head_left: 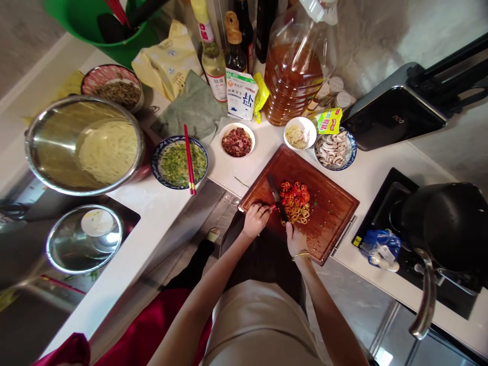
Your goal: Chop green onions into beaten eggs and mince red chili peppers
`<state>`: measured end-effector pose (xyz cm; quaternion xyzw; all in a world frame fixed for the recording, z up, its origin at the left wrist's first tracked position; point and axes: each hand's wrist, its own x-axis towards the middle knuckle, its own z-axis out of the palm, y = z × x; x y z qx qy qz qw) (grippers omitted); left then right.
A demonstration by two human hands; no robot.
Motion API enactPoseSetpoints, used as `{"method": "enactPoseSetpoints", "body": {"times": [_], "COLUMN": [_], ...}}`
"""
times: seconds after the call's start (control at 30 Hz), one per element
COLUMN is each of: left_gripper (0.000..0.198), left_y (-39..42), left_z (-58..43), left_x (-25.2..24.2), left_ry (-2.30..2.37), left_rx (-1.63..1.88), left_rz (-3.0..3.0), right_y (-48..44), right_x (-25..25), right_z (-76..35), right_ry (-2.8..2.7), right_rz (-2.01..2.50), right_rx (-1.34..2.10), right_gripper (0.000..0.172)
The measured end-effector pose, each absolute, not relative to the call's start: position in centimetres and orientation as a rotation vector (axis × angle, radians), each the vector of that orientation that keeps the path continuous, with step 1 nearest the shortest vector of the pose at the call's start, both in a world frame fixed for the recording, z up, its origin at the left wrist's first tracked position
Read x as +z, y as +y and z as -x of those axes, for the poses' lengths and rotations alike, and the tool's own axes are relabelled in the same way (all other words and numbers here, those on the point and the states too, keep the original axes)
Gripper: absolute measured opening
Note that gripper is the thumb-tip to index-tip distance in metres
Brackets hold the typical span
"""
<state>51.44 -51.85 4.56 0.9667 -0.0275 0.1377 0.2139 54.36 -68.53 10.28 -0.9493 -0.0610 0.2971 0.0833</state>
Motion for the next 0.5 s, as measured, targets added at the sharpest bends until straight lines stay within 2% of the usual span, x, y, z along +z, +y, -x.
{"method": "enactPoseSetpoints", "body": {"times": [0.2, 0.5], "left_gripper": [0.023, 0.02], "left_y": [-51.8, -51.9], "left_z": [-51.2, -51.3], "left_x": [4.7, 4.2], "left_ry": [-0.025, -0.104], "left_rx": [0.359, 0.332], "left_rz": [-2.656, -2.633], "right_y": [-69.9, -69.2], "right_x": [11.0, 12.3], "right_z": [-54.3, -53.9], "right_ry": [-0.131, -0.228], "right_rz": [2.732, 2.894], "right_rx": [0.775, 0.99], "right_gripper": [0.057, 0.052]}}
